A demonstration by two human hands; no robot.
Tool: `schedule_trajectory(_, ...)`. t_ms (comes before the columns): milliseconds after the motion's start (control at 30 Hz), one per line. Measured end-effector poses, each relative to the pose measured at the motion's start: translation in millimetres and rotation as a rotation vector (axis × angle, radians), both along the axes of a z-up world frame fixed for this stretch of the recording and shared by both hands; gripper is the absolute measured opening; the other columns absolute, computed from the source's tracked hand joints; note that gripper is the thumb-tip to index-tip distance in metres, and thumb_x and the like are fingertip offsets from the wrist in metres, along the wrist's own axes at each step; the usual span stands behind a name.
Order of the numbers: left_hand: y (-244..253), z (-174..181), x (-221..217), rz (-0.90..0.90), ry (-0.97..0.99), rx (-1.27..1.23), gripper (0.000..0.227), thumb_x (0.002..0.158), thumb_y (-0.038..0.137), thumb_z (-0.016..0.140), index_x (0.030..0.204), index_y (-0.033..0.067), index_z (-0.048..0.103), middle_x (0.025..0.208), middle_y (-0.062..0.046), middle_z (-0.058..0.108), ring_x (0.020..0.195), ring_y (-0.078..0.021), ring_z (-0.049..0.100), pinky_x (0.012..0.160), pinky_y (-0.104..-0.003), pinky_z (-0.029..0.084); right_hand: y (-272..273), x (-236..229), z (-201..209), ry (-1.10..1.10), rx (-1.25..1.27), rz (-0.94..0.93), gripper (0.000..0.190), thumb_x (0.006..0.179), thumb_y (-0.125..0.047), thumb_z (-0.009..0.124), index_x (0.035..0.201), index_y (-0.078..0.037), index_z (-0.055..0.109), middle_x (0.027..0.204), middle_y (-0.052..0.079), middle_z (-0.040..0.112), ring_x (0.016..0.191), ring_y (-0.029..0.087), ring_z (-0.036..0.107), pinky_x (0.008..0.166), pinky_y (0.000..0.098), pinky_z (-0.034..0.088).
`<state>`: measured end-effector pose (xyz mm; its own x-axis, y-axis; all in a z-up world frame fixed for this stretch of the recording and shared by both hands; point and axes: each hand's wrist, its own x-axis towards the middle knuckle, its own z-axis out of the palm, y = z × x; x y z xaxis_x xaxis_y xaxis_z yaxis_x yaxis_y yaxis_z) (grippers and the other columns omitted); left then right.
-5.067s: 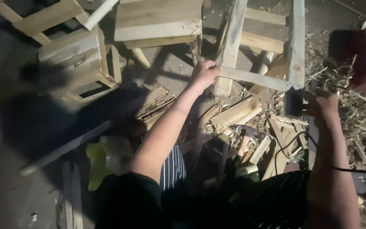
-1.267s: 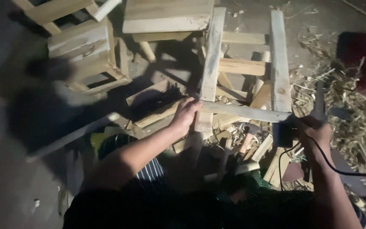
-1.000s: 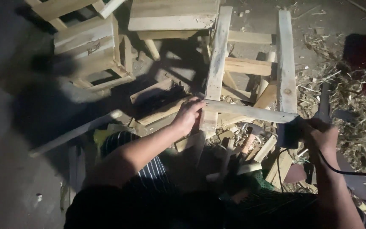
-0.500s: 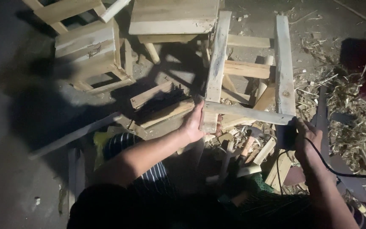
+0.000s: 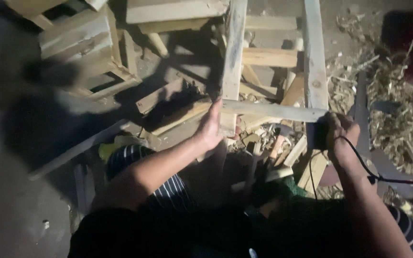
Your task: The person crouches on the floor of a woodworking workshop among scattered stool parts and uses a hammer to drive nails into small wooden stool frames, holding each frame steady with the other hand and repositioning the pieces between strikes.
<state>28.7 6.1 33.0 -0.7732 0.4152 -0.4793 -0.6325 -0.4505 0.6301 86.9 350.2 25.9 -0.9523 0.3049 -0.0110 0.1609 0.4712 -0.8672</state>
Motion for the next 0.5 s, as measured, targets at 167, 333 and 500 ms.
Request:
schedule_trajectory(167,-6,-25,-2,0.058,-0.008,-0.107,0.055,0.098,0.046,0.057,0.133,0.0043,0.053,0.089,-0.013,0.066,0.059,-0.0257,0.067,0.043,-0.038,0.057,-6,-2,11,0.014,0.141,0.047,0.035,0.114,-0.017,0.056,0.117,0.016,0.067,0.106,0.029,0.062,0.091,0.036,0.057,0.08,0.0451,0.046)
schedule_trajectory(333,-5,-6,0,0.044,0.004,-0.137,0.057,0.096,0.046,0.057,0.135,0.0058,0.049,0.09,-0.013,0.067,0.058,-0.0259,0.07,0.043,-0.037,0.059,-9,3,28,-0.032,0.031,0.054,0.041,0.113,-0.025,0.053,0.114,0.014,0.067,0.102,0.022,0.064,0.087,0.029,0.057,0.078,0.0388,0.047)
schedule_trajectory(500,-6,13,2,0.005,0.057,-0.121,0.07,0.088,0.05,0.061,0.14,0.0051,0.045,0.111,-0.018,0.064,0.064,-0.0275,0.07,0.045,-0.035,0.058,30,-6,-27,-0.07,-0.046,-0.031,0.036,0.112,-0.022,0.062,0.123,0.012,0.069,0.103,0.017,0.071,0.086,0.021,0.06,0.078,0.0302,0.049)
